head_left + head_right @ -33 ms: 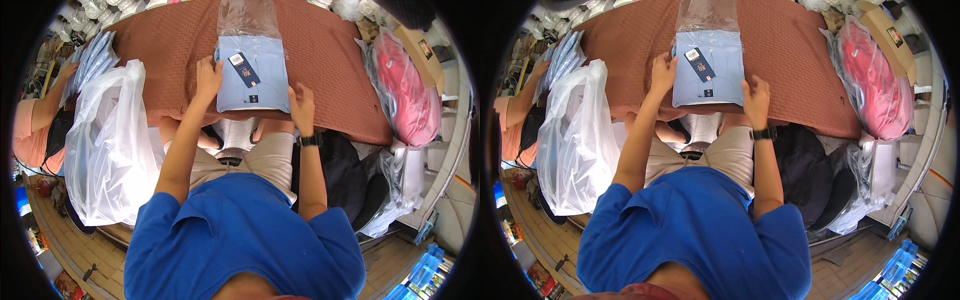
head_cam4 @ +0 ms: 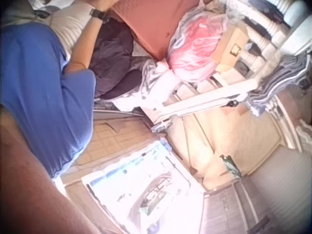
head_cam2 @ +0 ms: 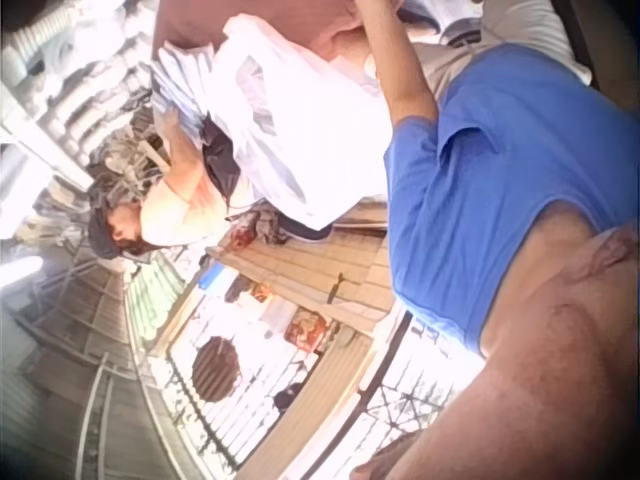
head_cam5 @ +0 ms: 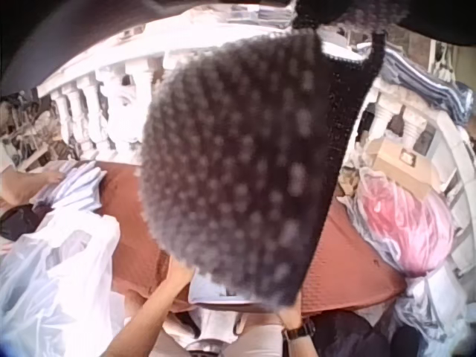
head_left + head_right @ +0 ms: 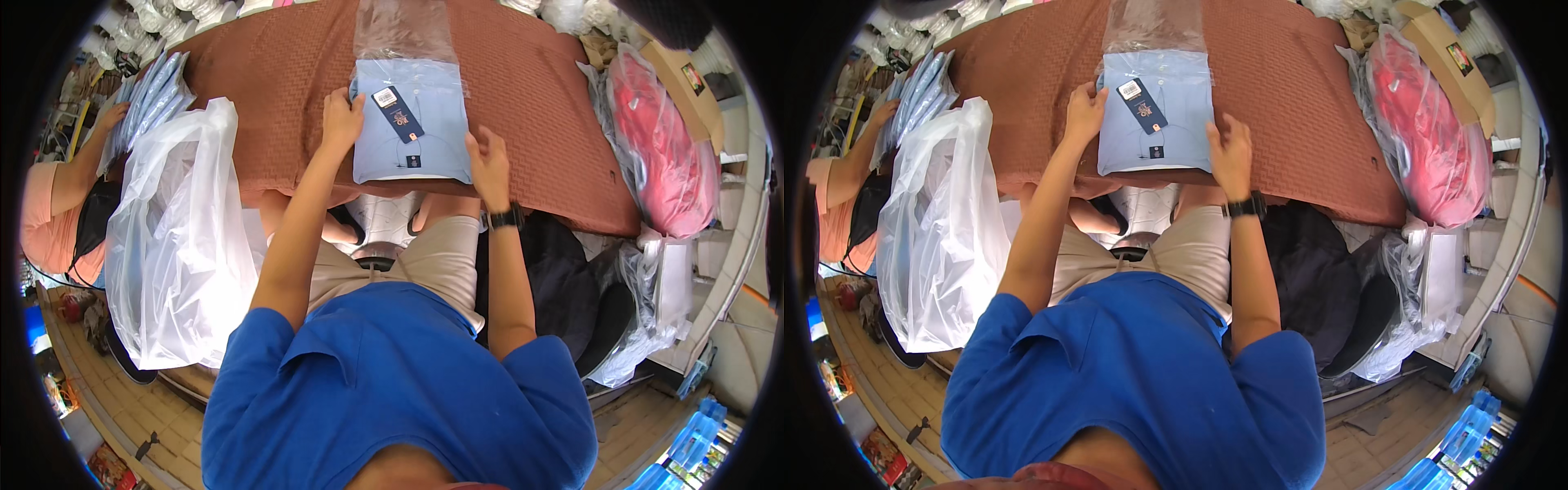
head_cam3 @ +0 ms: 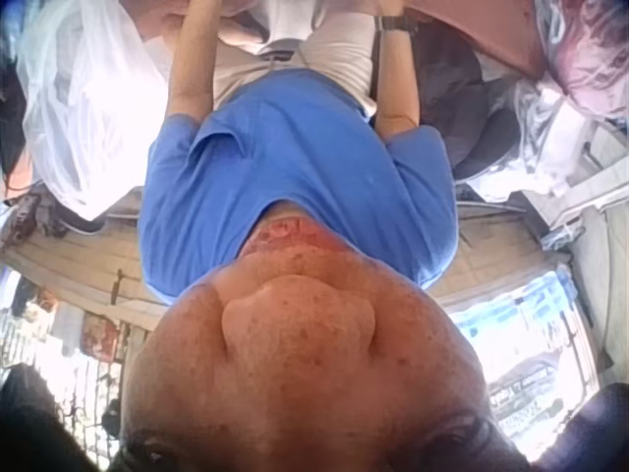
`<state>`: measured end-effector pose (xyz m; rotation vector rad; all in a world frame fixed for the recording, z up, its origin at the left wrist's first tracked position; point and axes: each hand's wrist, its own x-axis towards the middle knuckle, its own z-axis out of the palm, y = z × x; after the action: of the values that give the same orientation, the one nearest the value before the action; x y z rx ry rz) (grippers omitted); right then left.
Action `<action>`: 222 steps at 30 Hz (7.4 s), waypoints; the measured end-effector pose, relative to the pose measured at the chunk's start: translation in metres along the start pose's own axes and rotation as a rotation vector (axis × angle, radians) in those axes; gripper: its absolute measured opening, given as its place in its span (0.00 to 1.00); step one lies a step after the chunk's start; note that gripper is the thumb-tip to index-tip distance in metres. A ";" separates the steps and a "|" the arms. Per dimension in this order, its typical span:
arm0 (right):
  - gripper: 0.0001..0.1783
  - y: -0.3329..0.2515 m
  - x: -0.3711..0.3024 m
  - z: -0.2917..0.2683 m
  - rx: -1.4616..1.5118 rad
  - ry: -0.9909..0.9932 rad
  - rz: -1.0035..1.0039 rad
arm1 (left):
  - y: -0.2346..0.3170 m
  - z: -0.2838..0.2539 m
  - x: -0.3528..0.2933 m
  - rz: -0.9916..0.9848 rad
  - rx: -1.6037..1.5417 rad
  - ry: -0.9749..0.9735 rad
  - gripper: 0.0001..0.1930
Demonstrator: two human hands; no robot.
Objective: The person folds a light blue button-down shirt and places it inside a clear plastic bag.
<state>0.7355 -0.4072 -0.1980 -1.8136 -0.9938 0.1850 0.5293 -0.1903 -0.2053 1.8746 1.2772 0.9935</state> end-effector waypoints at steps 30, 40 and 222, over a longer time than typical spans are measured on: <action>0.15 -0.029 0.041 0.072 -0.372 0.117 -0.257 | 0.023 0.028 -0.005 0.531 0.272 0.065 0.17; 0.21 -0.014 0.039 0.103 -0.374 -0.095 -0.483 | 0.009 0.049 -0.018 0.551 0.328 -0.106 0.24; 0.09 -0.219 0.253 -0.054 0.186 -0.203 -0.552 | 0.153 -0.063 0.170 0.571 0.186 0.048 0.10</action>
<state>0.8092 -0.2367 0.0852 -1.3133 -1.5286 0.1153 0.5841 -0.0709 -0.0071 2.4466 0.8925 1.2399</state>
